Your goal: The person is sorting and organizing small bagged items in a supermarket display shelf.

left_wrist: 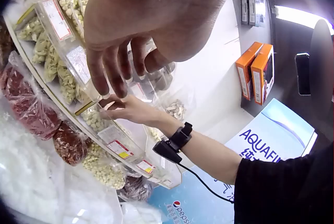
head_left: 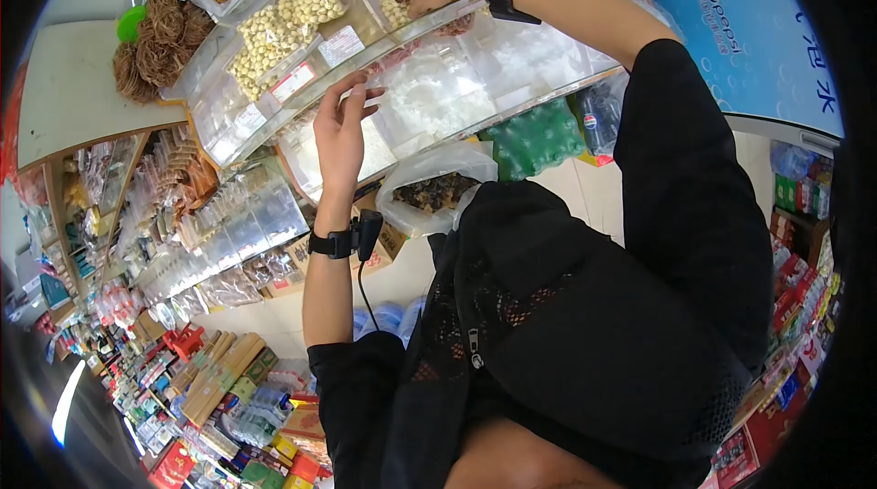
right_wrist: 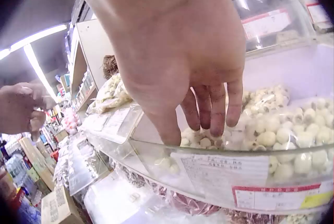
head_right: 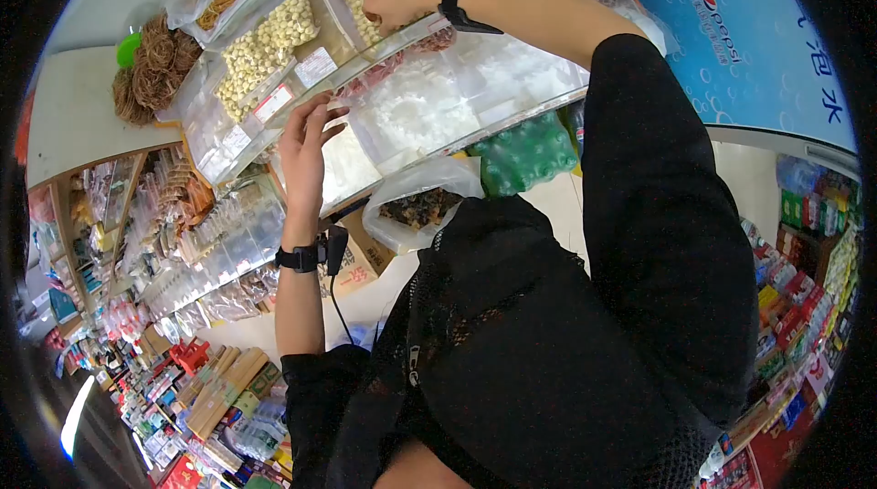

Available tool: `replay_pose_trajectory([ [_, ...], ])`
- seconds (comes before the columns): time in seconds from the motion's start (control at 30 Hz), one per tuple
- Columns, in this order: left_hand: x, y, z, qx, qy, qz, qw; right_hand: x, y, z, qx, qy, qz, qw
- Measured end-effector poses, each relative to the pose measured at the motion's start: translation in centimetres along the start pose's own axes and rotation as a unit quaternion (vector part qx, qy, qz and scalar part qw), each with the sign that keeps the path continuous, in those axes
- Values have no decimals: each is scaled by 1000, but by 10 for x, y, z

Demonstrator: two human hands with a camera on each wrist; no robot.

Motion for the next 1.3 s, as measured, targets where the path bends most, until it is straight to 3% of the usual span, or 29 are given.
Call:
replay_pose_trajectory([
  [0.13, 0, 5, -4, 6, 0, 1, 1000, -6, -2, 14, 3, 24, -2, 1000],
  [0.2, -1, 9, -5, 3, -4, -3, 1000, -11, 4, 21, 43, -26, 79, 996],
  [0.23, -2, 11, -6, 2, -8, -7, 1000, -8, 1, 21, 41, -25, 79, 996],
  [0.33, -4, 18, -5, -3, 8, -21, 1000, -9, -4, 26, 48, 16, 43, 998],
  [0.4, -9, 22, -2, -2, 2, -26, 1000, -18, 9, 33, -2, -2, 22, 1000],
  [0.5, -12, 27, -2, -2, -4, -31, 1000, 7, -36, -6, -29, -81, 49, 995],
  [0.6, -14, 31, 0, -2, -1, -35, 999, 12, -41, -15, -20, -67, 40, 997],
  [0.77, -12, 32, 0, -1, 5, -36, 999, -4, -2, 13, -30, -37, 39, 998],
  [0.83, -12, 33, -2, -2, -11, -33, 999, -11, 5, 13, -68, -96, -41, 992],
  [0.87, -13, 32, -2, -4, -6, -37, 999, -17, 17, 16, -56, -9, -48, 997],
  [1.1, -10, 18, 0, 6, 4, -32, 999, 39, 31, 37, -46, 56, -63, 995],
  [1.2, 1, 15, -6, 27, 17, -13, 999, 20, 28, 39, -84, 46, -95, 991],
  [1.27, 3, 20, -9, 28, 13, -8, 999, -17, 38, 46, -46, -114, -20, 992],
  [1.3, 3, 23, -11, 31, 14, -4, 999, -22, 33, 51, -48, -115, -20, 992],
])
Point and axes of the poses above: each hand's wrist, its own y-axis away from the middle knuckle, its own x-axis out of the palm, z = x × y, the point moved 5 cm from there along -y, towards the middle knuckle, and after that the axes turned 10 degrees about z, right-handed, at the moved point
